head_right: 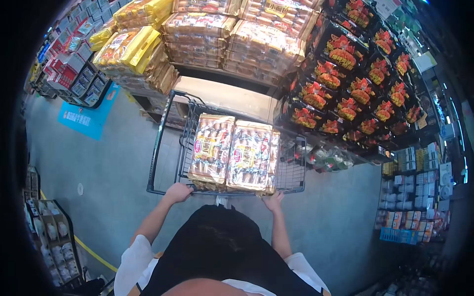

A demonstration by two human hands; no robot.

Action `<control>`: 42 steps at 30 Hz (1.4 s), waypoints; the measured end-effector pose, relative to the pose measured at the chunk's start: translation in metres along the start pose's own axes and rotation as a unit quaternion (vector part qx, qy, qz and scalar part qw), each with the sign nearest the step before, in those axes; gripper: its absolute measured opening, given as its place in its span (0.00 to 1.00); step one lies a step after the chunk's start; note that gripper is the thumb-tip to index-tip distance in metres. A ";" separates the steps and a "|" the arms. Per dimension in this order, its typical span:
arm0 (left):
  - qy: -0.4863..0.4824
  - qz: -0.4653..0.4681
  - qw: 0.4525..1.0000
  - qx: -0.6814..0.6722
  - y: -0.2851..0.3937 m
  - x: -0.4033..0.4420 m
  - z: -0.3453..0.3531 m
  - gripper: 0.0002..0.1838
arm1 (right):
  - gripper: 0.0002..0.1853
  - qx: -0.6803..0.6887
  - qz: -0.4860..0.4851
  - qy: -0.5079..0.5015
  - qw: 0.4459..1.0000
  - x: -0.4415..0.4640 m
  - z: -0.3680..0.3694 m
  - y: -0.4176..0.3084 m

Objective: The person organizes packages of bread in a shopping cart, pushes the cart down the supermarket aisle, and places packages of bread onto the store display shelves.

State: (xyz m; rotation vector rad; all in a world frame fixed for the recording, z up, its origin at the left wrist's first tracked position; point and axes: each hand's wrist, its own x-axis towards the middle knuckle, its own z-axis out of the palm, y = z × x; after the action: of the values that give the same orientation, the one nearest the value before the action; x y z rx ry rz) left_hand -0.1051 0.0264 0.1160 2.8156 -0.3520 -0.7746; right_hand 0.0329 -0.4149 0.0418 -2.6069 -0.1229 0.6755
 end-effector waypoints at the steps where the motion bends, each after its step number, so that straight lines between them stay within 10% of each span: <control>1: 0.007 0.011 1.000 -0.009 -0.001 -0.002 0.008 0.11 | 0.39 0.062 -0.003 0.061 0.996 -0.019 0.013 0.004; 4: 0.014 0.016 1.000 -0.020 -0.002 0.002 0.007 0.10 | 0.39 0.168 -0.074 0.167 0.969 -0.030 0.021 -0.012; 12: 0.010 -0.008 1.000 -0.024 0.002 -0.004 0.001 0.07 | 0.39 0.370 0.077 -0.075 0.923 0.014 0.051 -0.009; 25: 0.011 -0.035 0.999 -0.016 0.003 0.000 0.009 0.09 | 0.35 0.389 0.054 -0.050 0.918 0.008 0.055 -0.017; 30: 0.018 -0.022 1.000 -0.014 0.002 0.000 0.012 0.09 | 0.32 0.163 -0.002 -0.248 0.955 -0.026 -0.026 -0.080; 35: 0.002 -0.011 1.000 0.013 0.014 -0.003 -0.004 0.09 | 0.31 0.270 -0.271 -0.334 0.861 -0.088 -0.157 -0.228; 37: -0.031 -0.018 0.999 0.022 0.011 0.002 -0.002 0.09 | 0.53 0.292 -0.505 -0.337 0.739 -0.118 -0.213 -0.277; 42: 0.008 0.013 1.000 0.019 0.014 0.001 -0.001 0.10 | 0.51 0.401 -0.708 -0.275 0.512 -0.193 -0.280 -0.322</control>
State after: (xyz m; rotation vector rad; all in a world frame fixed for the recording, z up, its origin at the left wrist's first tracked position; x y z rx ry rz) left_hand -0.1065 0.0130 0.1204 2.8443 -0.4025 -0.7484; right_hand 0.0059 -0.2731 0.4875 -0.6712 -1.4835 0.5571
